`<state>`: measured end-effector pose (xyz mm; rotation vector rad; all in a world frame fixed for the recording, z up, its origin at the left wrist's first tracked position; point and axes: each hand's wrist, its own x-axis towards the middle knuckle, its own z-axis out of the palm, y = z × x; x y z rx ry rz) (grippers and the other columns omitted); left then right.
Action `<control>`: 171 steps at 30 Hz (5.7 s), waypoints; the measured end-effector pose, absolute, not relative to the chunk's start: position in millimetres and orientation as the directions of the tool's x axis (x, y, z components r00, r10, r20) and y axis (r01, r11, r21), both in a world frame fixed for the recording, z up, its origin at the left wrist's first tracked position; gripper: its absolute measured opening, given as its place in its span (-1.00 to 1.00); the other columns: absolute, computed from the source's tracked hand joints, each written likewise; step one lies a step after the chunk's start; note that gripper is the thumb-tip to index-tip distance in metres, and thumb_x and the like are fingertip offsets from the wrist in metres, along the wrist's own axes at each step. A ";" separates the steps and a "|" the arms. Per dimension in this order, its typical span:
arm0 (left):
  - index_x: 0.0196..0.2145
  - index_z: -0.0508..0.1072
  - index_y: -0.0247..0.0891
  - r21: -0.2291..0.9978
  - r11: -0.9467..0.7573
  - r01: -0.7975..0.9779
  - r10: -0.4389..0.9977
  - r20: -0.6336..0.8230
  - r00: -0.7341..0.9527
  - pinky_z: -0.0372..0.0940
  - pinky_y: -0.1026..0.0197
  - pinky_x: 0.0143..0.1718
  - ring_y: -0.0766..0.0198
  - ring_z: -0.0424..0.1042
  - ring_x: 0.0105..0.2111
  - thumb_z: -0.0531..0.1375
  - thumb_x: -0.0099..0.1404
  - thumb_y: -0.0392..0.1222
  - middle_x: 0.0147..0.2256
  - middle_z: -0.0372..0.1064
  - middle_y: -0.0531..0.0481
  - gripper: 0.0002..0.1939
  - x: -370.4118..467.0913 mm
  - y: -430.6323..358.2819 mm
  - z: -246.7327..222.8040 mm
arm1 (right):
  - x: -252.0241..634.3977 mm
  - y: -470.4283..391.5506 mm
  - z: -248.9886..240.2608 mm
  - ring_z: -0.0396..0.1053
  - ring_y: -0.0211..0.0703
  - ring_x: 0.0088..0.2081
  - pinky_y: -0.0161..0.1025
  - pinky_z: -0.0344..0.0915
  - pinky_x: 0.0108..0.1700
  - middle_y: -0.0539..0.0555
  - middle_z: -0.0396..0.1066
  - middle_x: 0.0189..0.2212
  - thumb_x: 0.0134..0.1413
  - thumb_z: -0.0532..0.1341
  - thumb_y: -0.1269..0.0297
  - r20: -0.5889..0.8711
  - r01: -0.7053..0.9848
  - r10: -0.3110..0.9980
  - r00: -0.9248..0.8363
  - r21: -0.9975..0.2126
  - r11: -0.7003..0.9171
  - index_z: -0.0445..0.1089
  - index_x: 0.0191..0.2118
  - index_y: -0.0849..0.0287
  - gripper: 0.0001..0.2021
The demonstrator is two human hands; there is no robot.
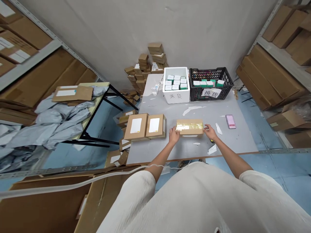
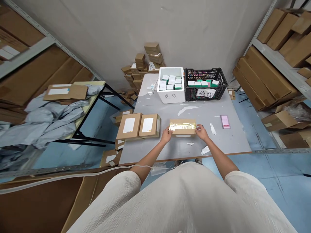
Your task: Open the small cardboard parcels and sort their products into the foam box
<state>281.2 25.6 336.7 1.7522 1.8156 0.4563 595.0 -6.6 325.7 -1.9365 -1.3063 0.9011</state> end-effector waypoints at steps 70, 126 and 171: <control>0.53 0.17 -0.29 0.508 -0.570 0.645 0.791 0.130 0.597 -0.04 -0.26 0.55 -0.08 0.00 0.57 0.12 0.40 -0.27 0.55 0.04 -0.29 -0.23 257.8 -10.9 307.2 | 452.3 40.2 452.1 0.53 0.04 0.10 -0.23 0.34 -0.03 0.13 0.62 0.10 0.50 0.08 0.20 -0.328 0.934 0.878 -0.349 -0.049 0.353 0.53 0.26 0.03 -0.60; 0.47 0.21 -0.31 0.518 -0.527 0.674 0.824 0.119 0.553 0.06 -0.24 0.53 -0.09 0.09 0.52 0.09 0.41 -0.35 0.46 0.17 -0.33 -0.31 264.1 -11.9 311.2 | 489.8 45.1 469.6 0.57 0.08 0.04 -0.15 0.34 -0.02 0.23 0.60 0.09 0.50 0.09 0.28 -0.441 0.924 0.846 -0.301 0.085 0.373 0.58 0.16 0.02 -0.65; 0.24 0.37 -0.19 0.216 -0.561 0.799 0.750 -0.274 0.601 0.07 -0.10 0.40 -0.07 0.42 0.24 0.28 0.44 -0.14 0.25 0.40 -0.27 -0.54 393.9 44.5 374.5 | 725.3 -21.9 394.7 0.55 -0.03 -0.22 -0.23 0.33 -0.20 0.09 0.66 -0.22 0.39 0.21 0.14 -0.277 0.785 0.954 -0.117 -0.614 -0.082 0.58 0.10 0.08 -0.68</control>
